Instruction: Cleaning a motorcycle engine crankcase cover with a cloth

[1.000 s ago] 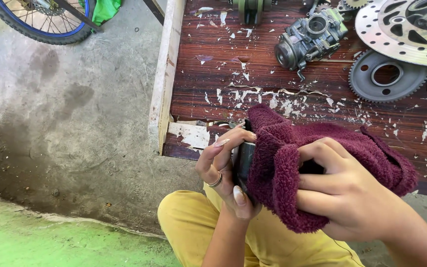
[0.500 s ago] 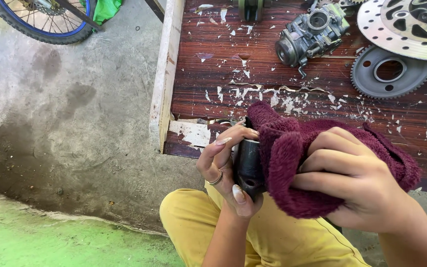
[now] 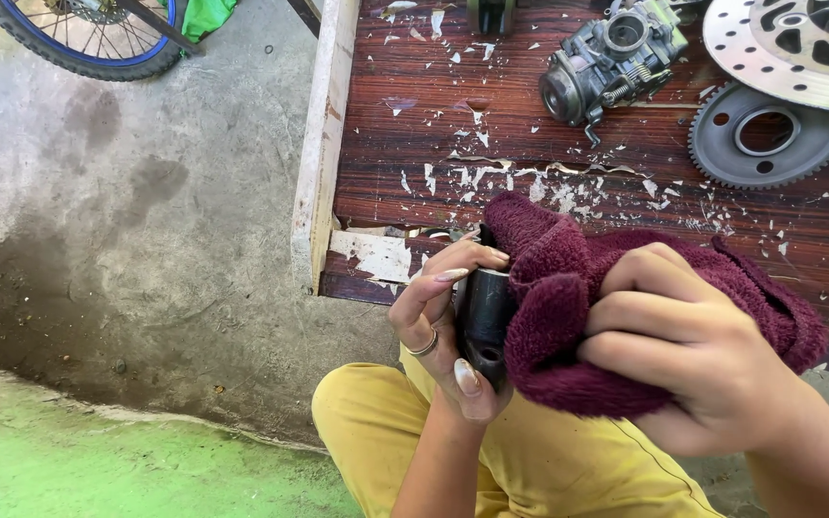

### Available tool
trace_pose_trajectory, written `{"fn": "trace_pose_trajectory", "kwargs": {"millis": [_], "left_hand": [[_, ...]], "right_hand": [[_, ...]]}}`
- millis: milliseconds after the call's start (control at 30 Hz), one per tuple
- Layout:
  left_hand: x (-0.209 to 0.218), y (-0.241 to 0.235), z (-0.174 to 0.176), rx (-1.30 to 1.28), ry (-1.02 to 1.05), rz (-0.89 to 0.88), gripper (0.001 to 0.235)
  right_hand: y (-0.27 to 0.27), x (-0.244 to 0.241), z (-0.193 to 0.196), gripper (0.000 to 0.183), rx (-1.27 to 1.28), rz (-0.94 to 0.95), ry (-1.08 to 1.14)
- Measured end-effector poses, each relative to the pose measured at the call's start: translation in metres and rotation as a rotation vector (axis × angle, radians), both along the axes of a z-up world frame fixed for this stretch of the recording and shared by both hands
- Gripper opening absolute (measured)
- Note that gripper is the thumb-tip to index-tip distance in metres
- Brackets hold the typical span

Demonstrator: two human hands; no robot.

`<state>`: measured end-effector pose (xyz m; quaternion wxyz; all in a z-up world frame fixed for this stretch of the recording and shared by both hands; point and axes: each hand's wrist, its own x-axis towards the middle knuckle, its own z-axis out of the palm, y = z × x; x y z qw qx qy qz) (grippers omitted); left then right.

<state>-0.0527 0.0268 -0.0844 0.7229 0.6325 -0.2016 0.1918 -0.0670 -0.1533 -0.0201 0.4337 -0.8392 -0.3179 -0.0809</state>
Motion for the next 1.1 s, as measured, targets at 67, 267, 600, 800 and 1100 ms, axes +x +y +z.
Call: {"fn": "trace_pose_trajectory", "kwargs": {"millis": [67,267,600,800,1100], "left_hand": [[0.001,0.001,0.001,0.014,-0.002,0.011,0.045],[0.001,0.001,0.002,0.010,0.005,0.021,0.048],[0.005,0.000,-0.007,-0.107,0.019,-0.012,0.029],[0.022,-0.008,0.003,-0.020,0.098,-0.008,0.041],[0.054,-0.019,0.018,0.016,0.191,-0.021,0.039]], "right_hand": [[-0.005,-0.002,-0.004,0.019,0.078,0.042,-0.029],[-0.006,0.001,-0.002,0.043,-0.063,0.179,-0.014],[-0.008,-0.003,-0.001,0.031,0.136,0.198,0.110],[-0.008,0.009,-0.007,0.040,0.089,-0.052,0.133],[-0.021,0.039,-0.002,0.027,0.285,-0.043,0.290]]}}
